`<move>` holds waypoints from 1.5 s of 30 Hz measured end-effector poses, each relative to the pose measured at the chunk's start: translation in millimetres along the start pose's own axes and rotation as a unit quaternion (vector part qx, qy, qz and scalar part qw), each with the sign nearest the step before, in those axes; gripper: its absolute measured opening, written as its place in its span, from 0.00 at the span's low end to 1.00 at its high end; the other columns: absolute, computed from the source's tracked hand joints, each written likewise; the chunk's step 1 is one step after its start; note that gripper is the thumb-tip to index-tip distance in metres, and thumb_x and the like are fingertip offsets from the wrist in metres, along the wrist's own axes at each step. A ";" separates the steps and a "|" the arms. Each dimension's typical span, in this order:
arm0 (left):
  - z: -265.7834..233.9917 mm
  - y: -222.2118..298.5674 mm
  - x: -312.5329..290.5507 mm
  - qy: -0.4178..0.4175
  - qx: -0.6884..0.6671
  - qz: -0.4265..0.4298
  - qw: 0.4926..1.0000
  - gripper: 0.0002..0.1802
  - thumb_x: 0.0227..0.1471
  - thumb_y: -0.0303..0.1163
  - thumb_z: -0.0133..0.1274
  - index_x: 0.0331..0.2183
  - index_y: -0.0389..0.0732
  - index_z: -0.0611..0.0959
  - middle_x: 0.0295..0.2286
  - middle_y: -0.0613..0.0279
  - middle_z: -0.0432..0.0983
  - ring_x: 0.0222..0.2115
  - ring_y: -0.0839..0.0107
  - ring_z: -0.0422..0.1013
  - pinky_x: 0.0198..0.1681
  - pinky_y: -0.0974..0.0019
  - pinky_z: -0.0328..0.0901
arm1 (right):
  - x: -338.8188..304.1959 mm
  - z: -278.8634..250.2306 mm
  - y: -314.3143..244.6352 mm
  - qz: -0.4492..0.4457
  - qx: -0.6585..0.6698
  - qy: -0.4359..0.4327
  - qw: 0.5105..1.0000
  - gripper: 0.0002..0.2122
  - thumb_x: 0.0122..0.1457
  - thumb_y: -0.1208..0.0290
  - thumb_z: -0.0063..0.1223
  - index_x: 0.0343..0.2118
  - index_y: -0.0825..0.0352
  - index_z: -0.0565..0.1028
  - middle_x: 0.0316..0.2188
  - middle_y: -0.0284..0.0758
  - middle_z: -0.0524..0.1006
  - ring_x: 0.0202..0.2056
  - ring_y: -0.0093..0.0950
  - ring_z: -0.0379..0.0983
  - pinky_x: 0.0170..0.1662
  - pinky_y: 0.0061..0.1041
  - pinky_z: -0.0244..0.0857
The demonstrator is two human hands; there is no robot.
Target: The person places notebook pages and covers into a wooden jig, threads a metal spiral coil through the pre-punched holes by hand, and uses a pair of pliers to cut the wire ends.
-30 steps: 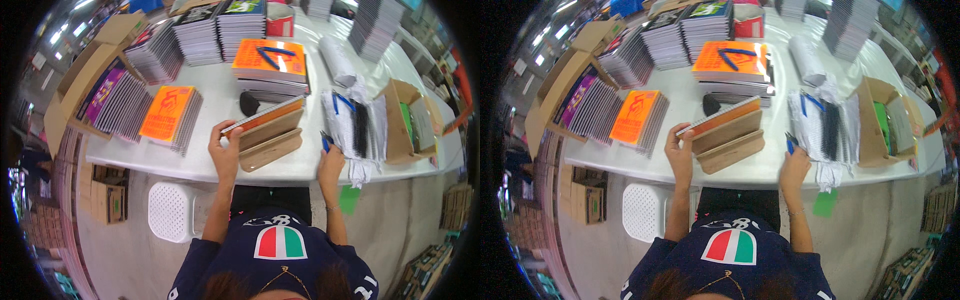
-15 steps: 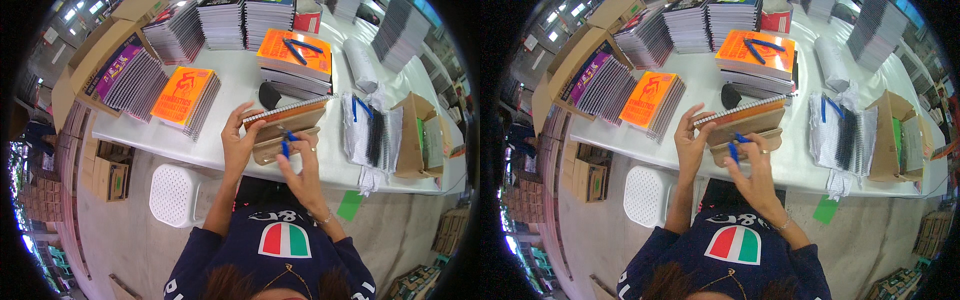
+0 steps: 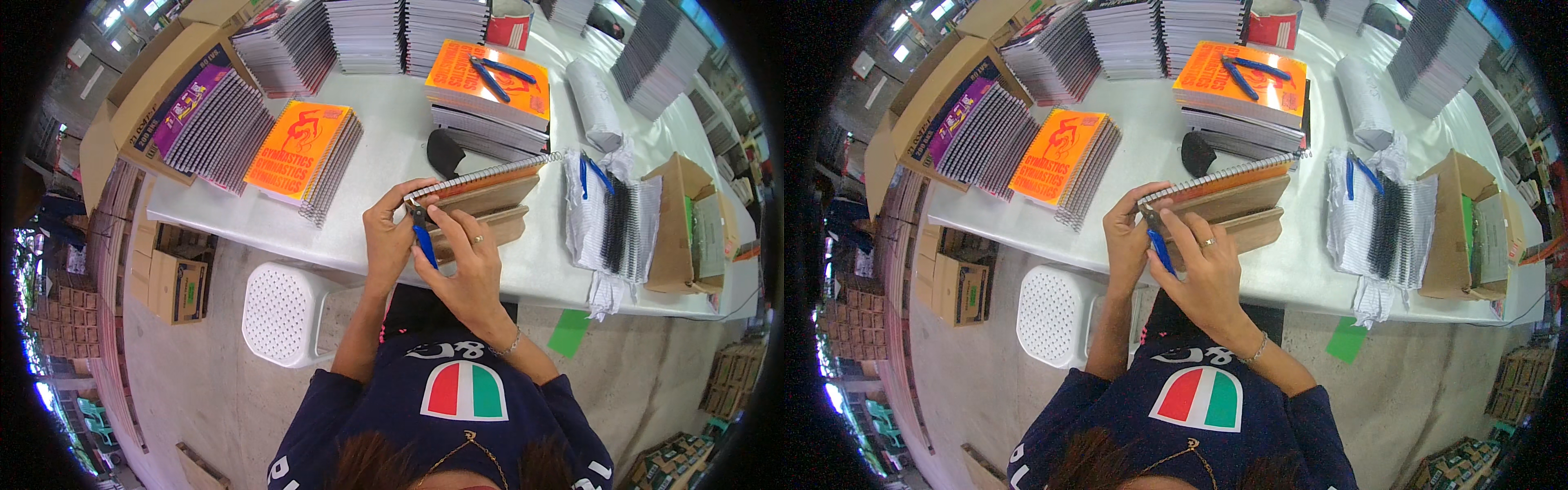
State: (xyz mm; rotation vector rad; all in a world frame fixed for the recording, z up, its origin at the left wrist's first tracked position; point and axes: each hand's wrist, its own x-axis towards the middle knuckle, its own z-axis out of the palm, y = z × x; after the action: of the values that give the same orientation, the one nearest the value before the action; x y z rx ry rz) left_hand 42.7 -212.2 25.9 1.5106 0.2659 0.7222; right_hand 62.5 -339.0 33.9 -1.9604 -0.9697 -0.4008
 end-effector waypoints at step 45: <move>-149.7 -25.0 220.5 -0.172 0.499 0.309 0.791 0.23 0.51 0.31 0.38 0.48 0.41 0.75 0.44 0.51 0.69 0.44 0.54 0.67 0.53 0.57 0.57 | -56.1 -76.8 140.5 0.163 -0.160 -0.006 0.974 0.14 0.57 0.74 0.50 0.46 0.69 0.70 0.42 0.44 0.70 0.44 0.41 0.66 0.50 0.34 0.58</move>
State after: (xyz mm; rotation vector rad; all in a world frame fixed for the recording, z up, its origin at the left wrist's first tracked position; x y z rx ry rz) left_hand 131.6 39.2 49.8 2.7897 -0.1979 0.8326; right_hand 140.4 -471.5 -37.8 -2.3692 -0.5991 -0.3738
